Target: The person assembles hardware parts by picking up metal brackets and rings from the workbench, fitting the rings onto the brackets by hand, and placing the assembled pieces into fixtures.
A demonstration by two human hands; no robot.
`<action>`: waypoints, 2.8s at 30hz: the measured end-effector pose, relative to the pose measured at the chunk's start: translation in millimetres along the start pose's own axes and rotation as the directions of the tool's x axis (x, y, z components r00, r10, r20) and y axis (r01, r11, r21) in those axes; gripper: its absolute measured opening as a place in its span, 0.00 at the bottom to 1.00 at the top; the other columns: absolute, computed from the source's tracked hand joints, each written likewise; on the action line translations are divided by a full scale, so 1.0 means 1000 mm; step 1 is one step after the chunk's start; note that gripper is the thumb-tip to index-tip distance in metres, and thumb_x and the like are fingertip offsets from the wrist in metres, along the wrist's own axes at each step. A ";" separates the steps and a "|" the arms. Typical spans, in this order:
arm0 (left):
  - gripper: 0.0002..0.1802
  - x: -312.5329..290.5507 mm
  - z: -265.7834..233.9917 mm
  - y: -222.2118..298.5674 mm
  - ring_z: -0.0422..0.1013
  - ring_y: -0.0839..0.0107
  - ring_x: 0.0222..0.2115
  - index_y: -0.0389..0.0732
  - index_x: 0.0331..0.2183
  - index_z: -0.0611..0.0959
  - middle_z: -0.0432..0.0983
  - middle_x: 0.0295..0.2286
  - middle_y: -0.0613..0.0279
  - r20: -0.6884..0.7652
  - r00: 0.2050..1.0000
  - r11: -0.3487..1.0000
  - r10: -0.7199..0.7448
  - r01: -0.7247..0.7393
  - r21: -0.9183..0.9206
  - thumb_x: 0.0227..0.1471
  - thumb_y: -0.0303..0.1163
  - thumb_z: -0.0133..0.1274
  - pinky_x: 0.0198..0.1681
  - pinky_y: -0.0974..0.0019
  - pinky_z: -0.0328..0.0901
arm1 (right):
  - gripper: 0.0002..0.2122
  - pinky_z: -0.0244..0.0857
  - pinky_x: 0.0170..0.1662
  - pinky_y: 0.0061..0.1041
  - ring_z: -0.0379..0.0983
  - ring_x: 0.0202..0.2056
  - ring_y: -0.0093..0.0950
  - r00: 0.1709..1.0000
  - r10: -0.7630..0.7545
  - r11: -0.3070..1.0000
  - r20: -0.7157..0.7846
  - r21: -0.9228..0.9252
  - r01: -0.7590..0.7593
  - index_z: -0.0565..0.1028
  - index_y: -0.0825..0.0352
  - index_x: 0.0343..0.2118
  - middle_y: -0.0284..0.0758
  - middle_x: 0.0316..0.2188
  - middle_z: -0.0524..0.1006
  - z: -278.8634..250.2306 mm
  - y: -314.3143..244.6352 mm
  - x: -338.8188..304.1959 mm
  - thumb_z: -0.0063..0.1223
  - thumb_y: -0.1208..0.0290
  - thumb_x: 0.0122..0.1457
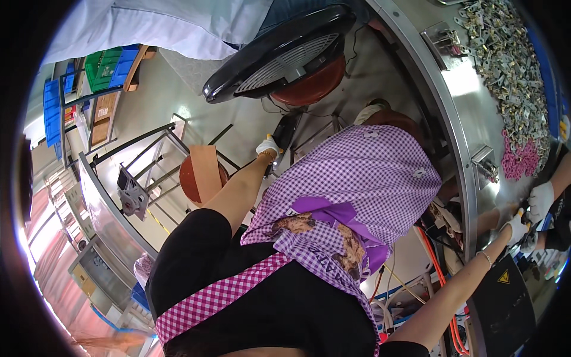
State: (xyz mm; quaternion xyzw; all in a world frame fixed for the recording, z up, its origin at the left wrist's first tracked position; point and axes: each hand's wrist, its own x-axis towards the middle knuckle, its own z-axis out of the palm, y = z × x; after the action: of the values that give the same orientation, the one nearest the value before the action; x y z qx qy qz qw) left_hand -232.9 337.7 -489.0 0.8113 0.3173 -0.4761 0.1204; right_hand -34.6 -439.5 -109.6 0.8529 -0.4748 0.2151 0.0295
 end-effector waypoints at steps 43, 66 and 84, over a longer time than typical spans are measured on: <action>0.26 0.025 0.036 0.014 0.76 0.56 0.35 0.48 0.49 0.69 0.76 0.38 0.56 0.102 0.993 0.994 0.064 -0.072 0.078 0.48 0.46 0.53 0.38 0.57 0.69 | 0.24 0.66 0.43 0.23 0.74 0.40 0.32 0.979 -0.171 0.975 0.110 0.160 0.152 0.74 0.72 0.47 0.41 0.43 0.77 -0.068 -0.073 -0.200 0.47 0.53 0.60; 0.31 0.019 0.033 0.019 0.75 0.57 0.38 0.51 0.50 0.69 0.76 0.40 0.58 0.009 0.997 0.995 0.078 -0.079 0.062 0.43 0.46 0.58 0.40 0.59 0.68 | 0.25 0.65 0.45 0.24 0.74 0.42 0.35 0.982 -0.152 0.974 0.116 0.187 0.129 0.74 0.72 0.48 0.43 0.44 0.77 -0.070 -0.077 -0.203 0.47 0.51 0.60; 0.36 0.026 0.001 0.010 0.75 0.60 0.39 0.49 0.49 0.70 0.77 0.40 0.60 0.209 0.976 0.988 0.058 -0.087 0.129 0.37 0.45 0.63 0.40 0.58 0.69 | 0.25 0.66 0.41 0.25 0.74 0.39 0.31 0.981 -0.167 0.969 0.098 0.201 0.145 0.76 0.70 0.46 0.38 0.41 0.78 -0.075 -0.086 -0.209 0.46 0.49 0.59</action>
State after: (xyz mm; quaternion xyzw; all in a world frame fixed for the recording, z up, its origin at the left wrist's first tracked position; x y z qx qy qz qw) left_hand -217.9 339.8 -513.1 0.7755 0.2400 -0.5727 0.1137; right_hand -84.6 -206.3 -111.0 0.8974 -0.3840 0.2079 -0.0639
